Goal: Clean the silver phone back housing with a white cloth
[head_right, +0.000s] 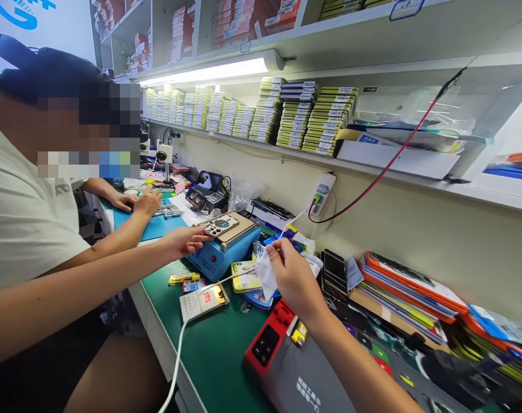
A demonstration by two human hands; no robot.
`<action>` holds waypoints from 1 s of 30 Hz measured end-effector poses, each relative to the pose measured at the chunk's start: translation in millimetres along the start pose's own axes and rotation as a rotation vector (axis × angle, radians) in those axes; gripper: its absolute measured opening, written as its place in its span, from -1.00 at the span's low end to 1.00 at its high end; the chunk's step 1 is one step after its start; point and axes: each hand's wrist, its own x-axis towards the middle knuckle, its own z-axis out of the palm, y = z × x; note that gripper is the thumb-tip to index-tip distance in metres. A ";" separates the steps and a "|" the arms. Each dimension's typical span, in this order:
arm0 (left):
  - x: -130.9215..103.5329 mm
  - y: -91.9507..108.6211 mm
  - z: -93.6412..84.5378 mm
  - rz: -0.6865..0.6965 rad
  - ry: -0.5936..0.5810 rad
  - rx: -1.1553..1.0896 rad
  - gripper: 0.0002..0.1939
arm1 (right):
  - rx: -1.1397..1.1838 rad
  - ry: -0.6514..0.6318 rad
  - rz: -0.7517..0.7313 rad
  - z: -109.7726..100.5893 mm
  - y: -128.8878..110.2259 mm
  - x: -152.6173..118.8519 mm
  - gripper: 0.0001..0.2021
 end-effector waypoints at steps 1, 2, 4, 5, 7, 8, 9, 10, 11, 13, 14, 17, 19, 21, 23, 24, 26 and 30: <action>1.3 0.1 1.7 -0.001 0.008 -0.018 -0.72 | -0.017 -0.001 -0.010 -1.3 -0.3 0.6 -0.71; 2.2 0.2 3.1 0.002 0.016 -0.033 -0.72 | -0.031 0.000 -0.020 -2.3 -0.4 1.6 -0.71; 2.5 0.9 4.9 0.016 0.033 -0.052 -0.72 | -0.050 0.003 -0.039 -3.5 -0.8 5.1 -0.72; 1.9 1.4 5.3 0.027 0.039 -0.057 -0.72 | -0.057 0.003 -0.048 -3.8 -1.4 7.7 -0.72; -0.6 2.1 5.1 0.053 0.044 -0.061 -0.73 | -0.071 0.004 -0.064 -4.0 -3.3 13.9 -0.72; -2.5 2.1 4.7 0.068 0.044 -0.060 -0.73 | -0.078 0.004 -0.073 -4.0 -4.5 17.6 -0.71; -4.8 1.7 3.9 0.084 0.042 -0.059 -0.74 | -0.086 0.004 -0.082 -3.9 -5.8 21.5 -0.72; -7.5 0.9 2.8 0.103 0.038 -0.057 -0.76 | -0.096 0.004 -0.091 -3.6 -7.1 25.7 -0.72; -10.6 -0.2 1.3 0.123 0.033 -0.056 -0.77 | -0.108 0.003 -0.100 -3.1 -8.1 30.1 -0.73; -18.3 -2.9 -3.5 0.166 0.022 -0.058 -0.80 | -0.135 -0.003 -0.117 -1.1 -9.4 39.9 -0.76; -23.0 -3.9 -7.2 0.189 0.021 -0.063 -0.82 | -0.148 -0.007 -0.126 0.5 -9.9 45.4 -0.77; -39.3 -4.3 -24.0 0.266 0.038 -0.104 -0.84 | -0.171 -0.022 -0.157 9.1 -13.9 64.7 -0.77; -49.9 -2.6 -39.5 0.313 0.070 -0.147 -0.82 | -0.170 -0.040 -0.187 19.2 -21.0 80.3 -0.76; -58.4 -0.9 -56.5 0.341 0.112 -0.183 -0.79 | -0.159 -0.075 -0.228 33.5 -31.3 97.5 -0.75; -64.3 -0.7 -72.8 0.350 0.163 -0.213 -0.76 | -0.155 -0.121 -0.270 51.8 -41.4 115.0 -0.74; -66.6 -1.1 -80.0 0.350 0.188 -0.226 -0.75 | -0.162 -0.143 -0.286 62.0 -45.0 123.5 -0.73; -71.0 -2.8 -91.9 0.342 0.229 -0.248 -0.76 | -0.204 -0.179 -0.297 82.4 -47.3 139.2 -0.74; -81.3 -6.7 -104.5 0.302 0.271 -0.262 -0.81 | -0.356 -0.197 -0.264 112.1 -35.5 162.0 -0.76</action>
